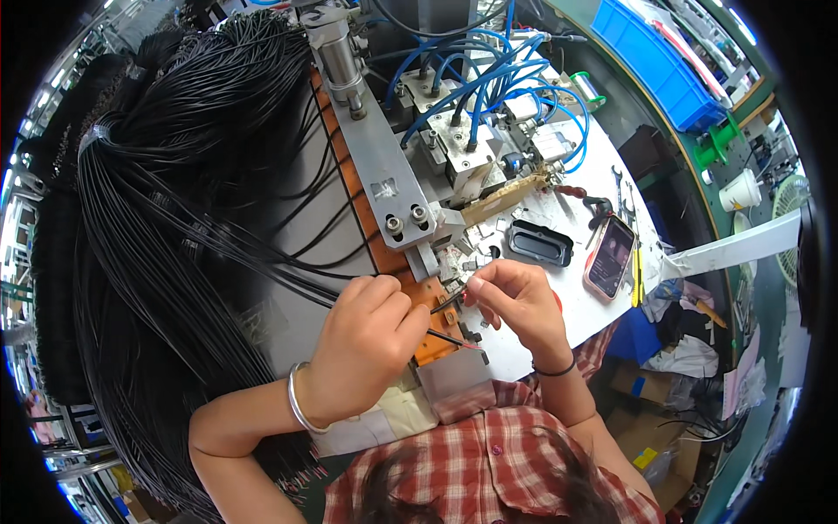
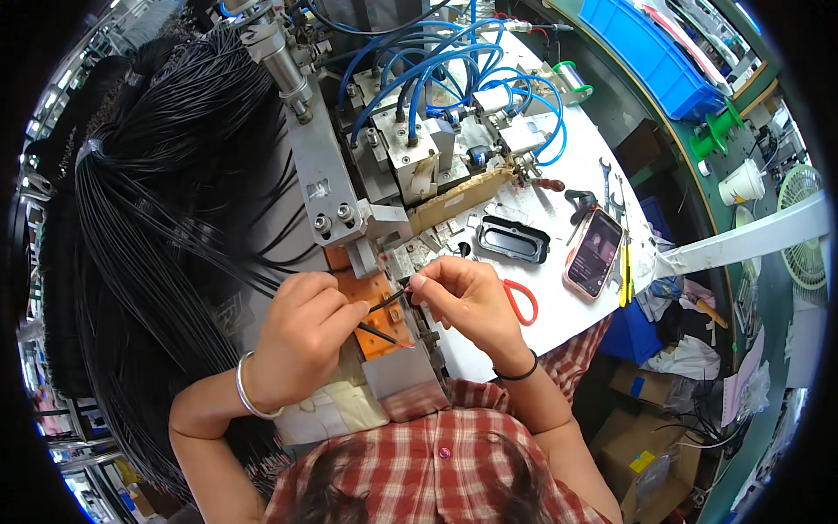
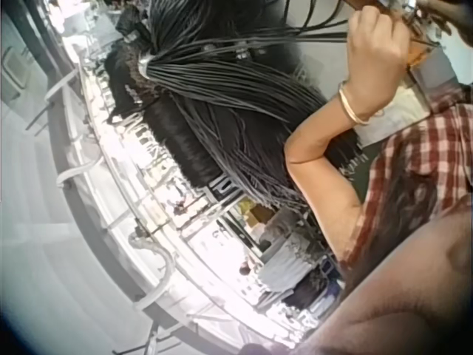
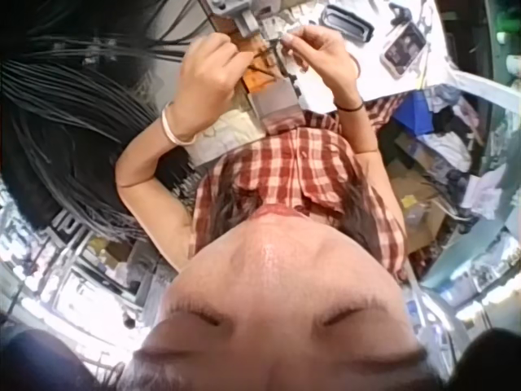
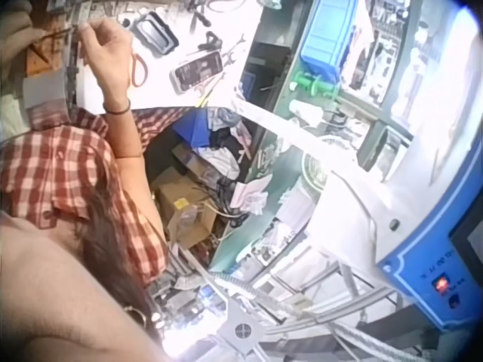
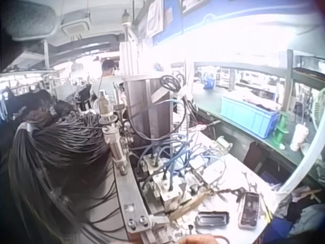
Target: The person holds a bundle of cables and inserts the exposed wire ends into a machine fixture one by one by hand.
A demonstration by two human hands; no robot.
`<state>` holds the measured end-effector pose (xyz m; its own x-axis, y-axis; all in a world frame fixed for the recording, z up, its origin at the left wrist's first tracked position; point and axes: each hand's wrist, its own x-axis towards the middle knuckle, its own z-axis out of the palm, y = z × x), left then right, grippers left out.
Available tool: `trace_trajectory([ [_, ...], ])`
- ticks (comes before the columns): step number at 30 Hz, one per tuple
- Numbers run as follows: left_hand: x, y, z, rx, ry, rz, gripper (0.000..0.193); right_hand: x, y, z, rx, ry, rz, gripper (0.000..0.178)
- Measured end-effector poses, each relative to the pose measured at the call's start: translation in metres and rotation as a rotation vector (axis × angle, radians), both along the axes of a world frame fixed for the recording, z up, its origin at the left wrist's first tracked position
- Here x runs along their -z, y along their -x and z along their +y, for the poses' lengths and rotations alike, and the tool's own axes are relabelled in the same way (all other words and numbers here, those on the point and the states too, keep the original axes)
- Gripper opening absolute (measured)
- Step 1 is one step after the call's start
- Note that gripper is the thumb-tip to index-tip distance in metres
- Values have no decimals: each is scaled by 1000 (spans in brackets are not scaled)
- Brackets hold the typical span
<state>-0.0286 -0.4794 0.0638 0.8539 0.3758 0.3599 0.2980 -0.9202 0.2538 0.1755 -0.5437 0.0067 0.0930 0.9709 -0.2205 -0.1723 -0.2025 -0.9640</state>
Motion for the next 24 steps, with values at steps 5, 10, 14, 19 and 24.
trace_trajectory([
  [5, -4, 3, 1, -47, -16, 10, 12, 8, 5, 7, -12, 8, 14, 13],
  [10, -3, 5, -2, -65, 10, 85, 13, 8, -4, 12, -220, 142, 175, 14],
  [14, 0, 2, -1, -54, -13, 91, 12, 7, -2, 11, -206, 138, 110, 13],
  [19, -1, 1, 0, -29, -90, 52, 12, 3, 11, 0, 9, -41, -124, 9],
  [24, -3, 2, -2, -46, -5, 36, 14, -5, 13, -6, -48, -184, 70, 9],
])
